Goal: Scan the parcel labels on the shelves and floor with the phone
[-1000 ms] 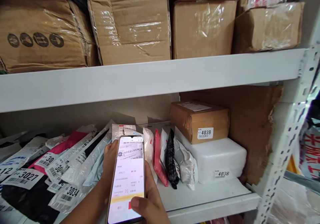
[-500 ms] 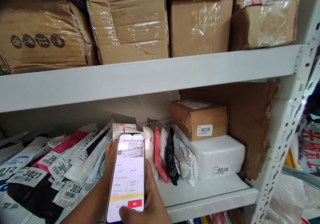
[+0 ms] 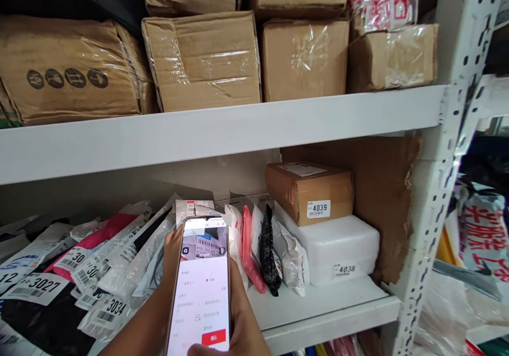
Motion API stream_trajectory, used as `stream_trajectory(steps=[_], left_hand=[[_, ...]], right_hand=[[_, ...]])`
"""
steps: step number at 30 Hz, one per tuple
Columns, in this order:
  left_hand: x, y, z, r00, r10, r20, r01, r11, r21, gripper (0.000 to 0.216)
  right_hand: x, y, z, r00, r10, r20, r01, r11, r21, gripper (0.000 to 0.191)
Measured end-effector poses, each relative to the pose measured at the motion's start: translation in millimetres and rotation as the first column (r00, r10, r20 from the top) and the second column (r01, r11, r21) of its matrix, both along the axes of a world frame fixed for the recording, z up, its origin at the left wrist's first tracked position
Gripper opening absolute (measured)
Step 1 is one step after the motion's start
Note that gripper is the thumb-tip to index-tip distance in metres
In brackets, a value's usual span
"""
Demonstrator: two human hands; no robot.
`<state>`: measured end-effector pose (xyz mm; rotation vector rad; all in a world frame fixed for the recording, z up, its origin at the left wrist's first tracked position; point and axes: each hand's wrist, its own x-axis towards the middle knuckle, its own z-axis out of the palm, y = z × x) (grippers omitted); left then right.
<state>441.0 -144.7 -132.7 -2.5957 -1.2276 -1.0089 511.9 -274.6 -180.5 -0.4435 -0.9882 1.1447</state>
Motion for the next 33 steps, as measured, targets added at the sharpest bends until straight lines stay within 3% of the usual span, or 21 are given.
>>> stream_trajectory(steps=[9,15,19,26,29,33], left_hand=[[1.2,2.5,-4.0,1.0,0.012,-0.024,-0.01,0.998,0.068,0.017],[0.0,2.0,-5.6,0.999,-0.003,-0.032,0.006,0.997,0.08,0.014],[0.1,3.9,-7.8,0.999,-0.007,-0.038,0.01,0.996,0.09,0.015],[-0.9,1.1,-7.2,0.999,-0.025,-0.025,0.028,0.994,0.109,0.025],[-0.8,3.5,-8.5,0.999,-0.036,-0.019,0.038,0.995,0.092,0.024],[-0.4,7.2,-10.2,0.999,-0.029,-0.014,0.03,0.998,0.057,0.024]], right_hand=[[2.6,2.5,-2.6,0.997,-0.043,0.06,0.04,0.997,0.059,0.087],[3.7,-2.5,-1.0,0.999,0.048,0.013,-0.046,0.992,-0.12,0.098],[4.8,-3.7,-1.5,0.999,0.006,0.047,-0.002,0.996,-0.086,0.096],[-4.4,-14.3,5.9,0.966,0.119,-0.228,-0.157,0.975,-0.158,0.126],[-5.3,-16.6,5.3,0.941,0.18,-0.286,-0.226,0.964,-0.14,0.126],[-6.1,-15.7,2.1,0.945,0.177,-0.276,-0.222,0.965,-0.139,0.123]])
